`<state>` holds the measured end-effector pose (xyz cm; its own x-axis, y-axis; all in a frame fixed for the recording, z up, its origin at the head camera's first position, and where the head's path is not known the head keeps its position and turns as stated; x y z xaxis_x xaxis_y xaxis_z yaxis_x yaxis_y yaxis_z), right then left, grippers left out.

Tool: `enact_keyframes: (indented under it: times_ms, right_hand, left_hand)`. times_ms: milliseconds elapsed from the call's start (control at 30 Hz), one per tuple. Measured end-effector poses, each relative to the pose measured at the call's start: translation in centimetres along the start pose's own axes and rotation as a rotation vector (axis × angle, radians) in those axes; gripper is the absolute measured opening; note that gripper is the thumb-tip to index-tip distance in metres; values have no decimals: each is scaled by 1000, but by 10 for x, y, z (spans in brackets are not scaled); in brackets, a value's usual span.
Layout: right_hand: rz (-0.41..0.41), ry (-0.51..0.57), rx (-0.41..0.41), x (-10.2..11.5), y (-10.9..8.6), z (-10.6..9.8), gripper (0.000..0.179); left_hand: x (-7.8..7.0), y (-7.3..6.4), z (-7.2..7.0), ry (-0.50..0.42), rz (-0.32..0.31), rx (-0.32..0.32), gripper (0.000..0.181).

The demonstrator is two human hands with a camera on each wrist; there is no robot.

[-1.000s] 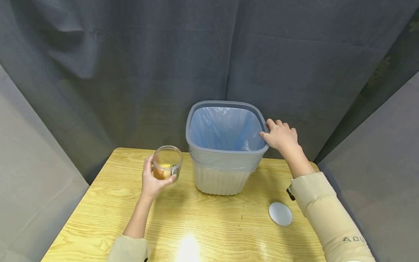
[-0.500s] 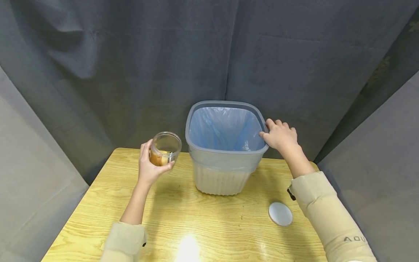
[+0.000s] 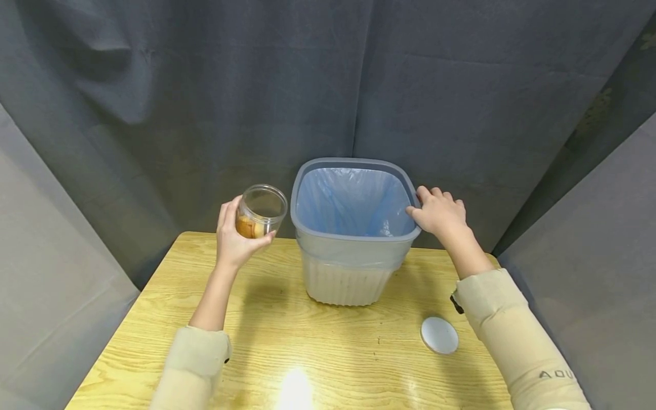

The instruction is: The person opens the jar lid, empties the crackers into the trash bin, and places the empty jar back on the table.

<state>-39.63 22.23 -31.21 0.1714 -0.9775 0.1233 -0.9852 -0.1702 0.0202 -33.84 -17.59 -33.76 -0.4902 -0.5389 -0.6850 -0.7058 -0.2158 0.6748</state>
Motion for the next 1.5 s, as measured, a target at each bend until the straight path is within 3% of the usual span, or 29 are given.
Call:
enact_keyframes:
  times_ms: [333, 667, 967, 1500]
  right_hand:
    - [2, 7, 9, 0, 0, 0, 59]
    - [3, 4, 10, 0, 0, 0, 59]
    - [0, 15, 19, 0, 0, 1, 61]
    - [-11, 11, 24, 2, 1, 1, 62]
  left_hand:
    - [-10, 22, 1, 61, 16, 47, 83]
    - [-25, 40, 5, 121, 95, 108, 84]
    - [-37, 52, 13, 170, 149, 158, 83]
    - [-52, 68, 30, 288, 224, 315, 85]
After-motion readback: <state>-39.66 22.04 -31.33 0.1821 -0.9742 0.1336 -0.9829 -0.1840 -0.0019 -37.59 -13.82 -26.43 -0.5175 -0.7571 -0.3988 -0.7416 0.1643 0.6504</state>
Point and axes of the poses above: each hand's wrist, its own y-axis towards the middle knuckle, its own z-axis out of the palm, x = y × z, the point moved 8 cm from there along y, towards the middle knuckle, and after that the axes turned 6 degrees about -z, right-handed, at the moved point
